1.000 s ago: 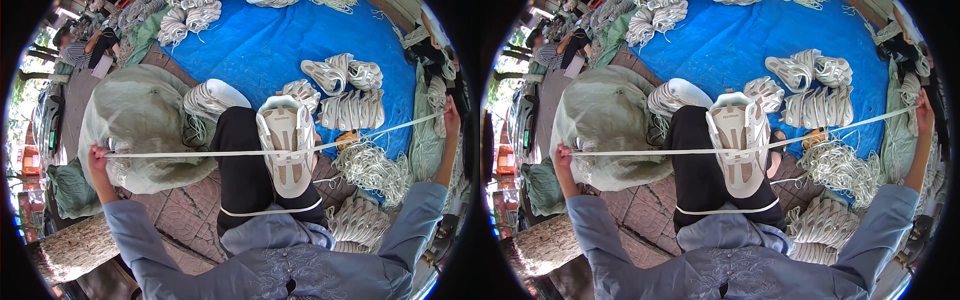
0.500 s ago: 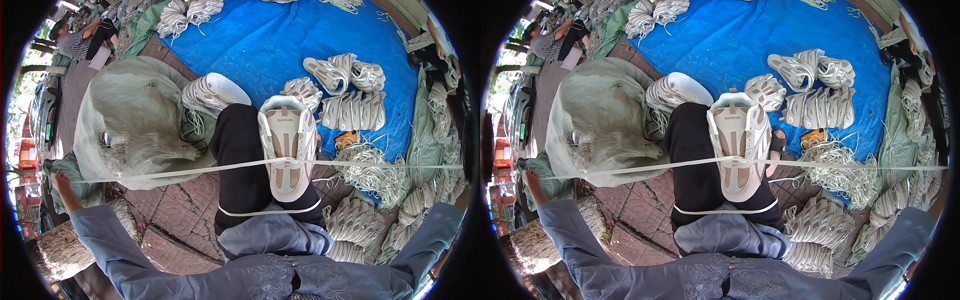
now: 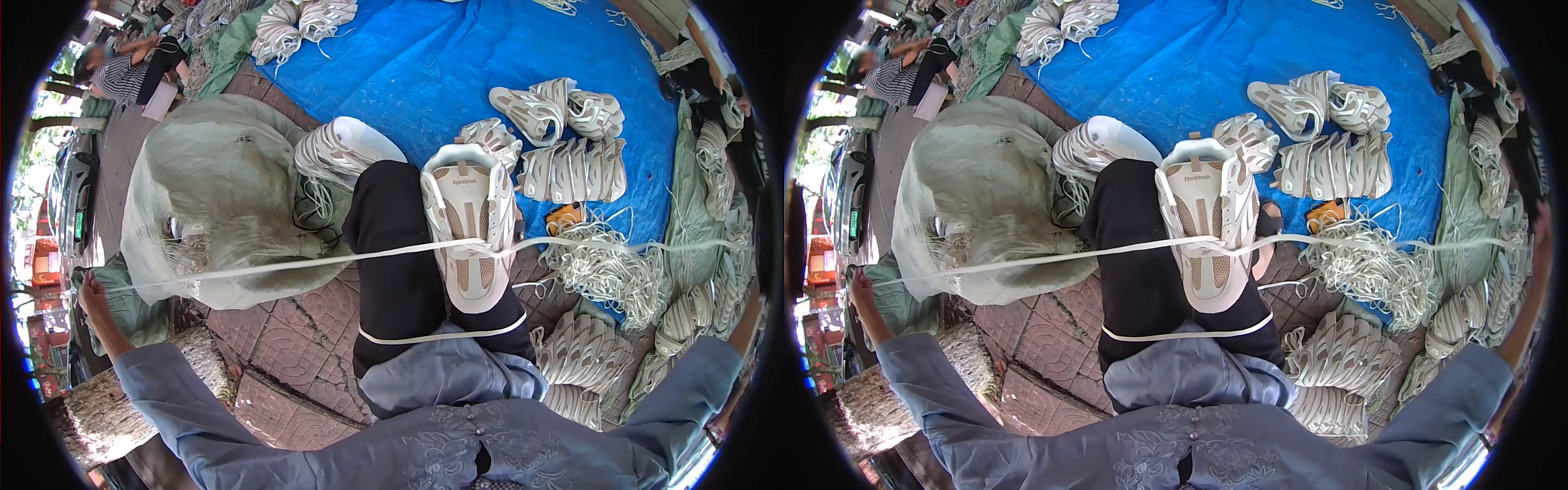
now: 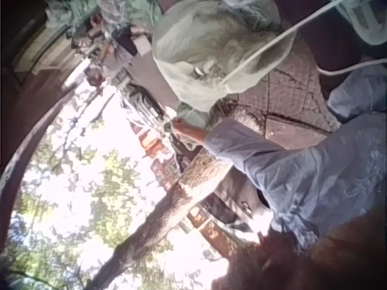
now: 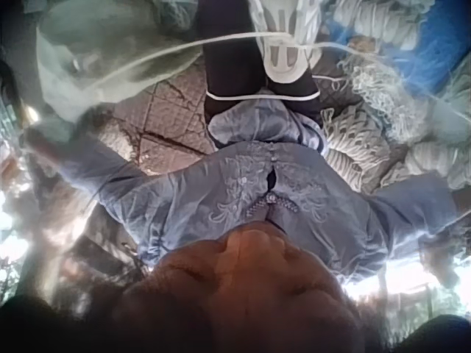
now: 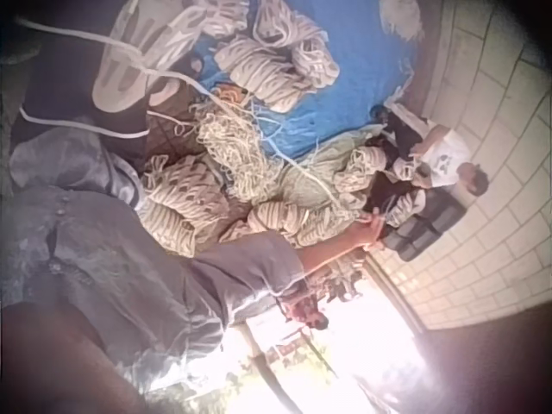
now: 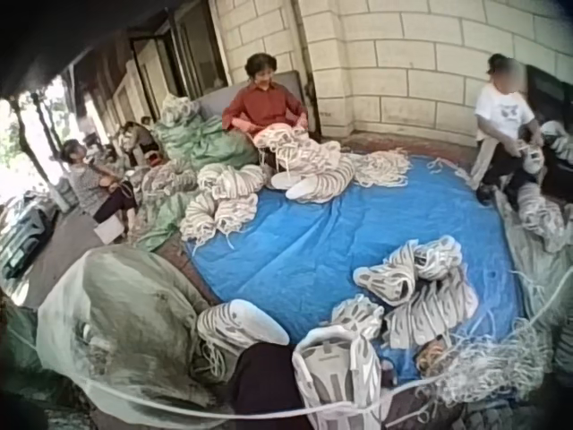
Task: The person sits on the ground and laces a white sneaker resting on their leg. They thread a long white lace through the eyelets, pulling it tight and adjusting the loops to secure the shoe.
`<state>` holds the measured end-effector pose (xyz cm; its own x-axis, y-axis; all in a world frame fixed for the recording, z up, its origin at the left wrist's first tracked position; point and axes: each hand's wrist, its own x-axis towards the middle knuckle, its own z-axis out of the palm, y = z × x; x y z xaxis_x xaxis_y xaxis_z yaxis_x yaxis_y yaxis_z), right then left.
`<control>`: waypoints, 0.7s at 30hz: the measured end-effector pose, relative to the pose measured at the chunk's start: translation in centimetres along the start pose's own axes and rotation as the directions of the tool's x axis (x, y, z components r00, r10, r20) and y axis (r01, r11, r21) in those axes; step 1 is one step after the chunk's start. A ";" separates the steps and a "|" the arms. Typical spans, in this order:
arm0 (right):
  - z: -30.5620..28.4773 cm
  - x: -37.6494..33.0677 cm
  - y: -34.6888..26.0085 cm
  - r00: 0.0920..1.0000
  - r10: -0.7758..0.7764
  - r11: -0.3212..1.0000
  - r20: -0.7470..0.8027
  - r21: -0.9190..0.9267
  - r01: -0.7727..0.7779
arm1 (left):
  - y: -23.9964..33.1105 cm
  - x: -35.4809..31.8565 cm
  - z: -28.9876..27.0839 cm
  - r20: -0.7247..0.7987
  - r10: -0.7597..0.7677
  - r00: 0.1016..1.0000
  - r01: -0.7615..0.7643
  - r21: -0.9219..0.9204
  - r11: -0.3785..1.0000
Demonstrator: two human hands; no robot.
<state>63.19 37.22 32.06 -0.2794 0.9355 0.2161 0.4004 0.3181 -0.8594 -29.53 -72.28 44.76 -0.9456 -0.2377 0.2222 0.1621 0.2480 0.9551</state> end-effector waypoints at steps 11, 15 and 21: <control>44.0 -25.9 -17.9 0.448 -0.402 0.906 0.798 0.279 0.318 | 1.5 -40.9 36.9 0.851 0.034 0.523 0.012 -0.048 0.999; 44.9 -29.0 -18.2 0.403 -0.431 0.838 0.808 0.192 0.511 | -0.4 -54.6 42.5 0.910 -0.099 0.402 0.020 0.100 0.995; 43.7 -29.3 -19.2 0.383 0.012 0.995 0.923 0.028 -0.099 | -3.7 -60.5 43.8 0.890 0.215 0.403 -0.437 -0.020 0.899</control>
<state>25.56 -3.03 21.98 -0.9084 0.2207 -0.3552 0.4011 0.2197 -0.8893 14.72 -17.64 19.16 -0.5969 0.7932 0.1208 0.5647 0.3084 0.7655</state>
